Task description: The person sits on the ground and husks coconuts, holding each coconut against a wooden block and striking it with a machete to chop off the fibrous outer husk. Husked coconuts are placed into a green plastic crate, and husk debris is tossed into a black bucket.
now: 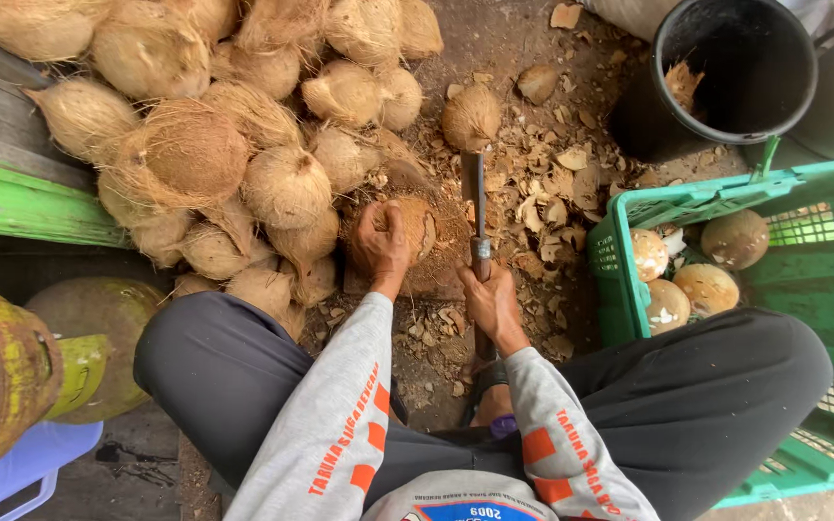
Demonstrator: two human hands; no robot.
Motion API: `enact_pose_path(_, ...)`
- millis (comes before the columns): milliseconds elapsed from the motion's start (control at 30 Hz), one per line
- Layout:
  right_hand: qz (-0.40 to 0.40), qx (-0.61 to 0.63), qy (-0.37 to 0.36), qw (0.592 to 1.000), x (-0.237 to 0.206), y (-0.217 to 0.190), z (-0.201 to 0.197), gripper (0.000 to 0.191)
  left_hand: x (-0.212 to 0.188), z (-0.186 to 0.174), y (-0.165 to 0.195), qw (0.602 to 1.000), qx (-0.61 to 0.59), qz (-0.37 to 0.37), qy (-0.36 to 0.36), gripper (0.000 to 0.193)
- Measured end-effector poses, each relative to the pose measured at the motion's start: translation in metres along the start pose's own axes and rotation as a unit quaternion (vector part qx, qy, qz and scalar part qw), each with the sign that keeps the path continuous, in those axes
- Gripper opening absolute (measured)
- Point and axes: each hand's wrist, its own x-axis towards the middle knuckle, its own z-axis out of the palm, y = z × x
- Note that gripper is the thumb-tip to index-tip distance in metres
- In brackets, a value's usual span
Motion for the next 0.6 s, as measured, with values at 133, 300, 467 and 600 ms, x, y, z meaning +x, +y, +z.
enact_pose_path(133,-0.025,-0.024,0.012,0.999,-0.007,-0.008,0.009,0.045,-0.003,0.003,-0.001,1.0,0.014,-0.017,0.011,0.05)
enact_pose_path(300,0.004,-0.045,-0.044,0.998,-0.018,-0.018,0.017,0.026,-0.006,0.012,0.005,0.984,-0.176,-0.006,-0.004,0.049)
enact_pose_path(467,-0.043,0.042,0.02,0.998,-0.014,-0.014,0.01,0.035,-0.014,-0.001,0.009,0.999,-0.001,0.007,0.054,0.046)
enact_pose_path(600,-0.014,0.03,-0.007,0.999,-0.001,0.008,0.02,0.019,-0.016,-0.002,0.017,1.0,-0.003,-0.028,0.008,0.047)
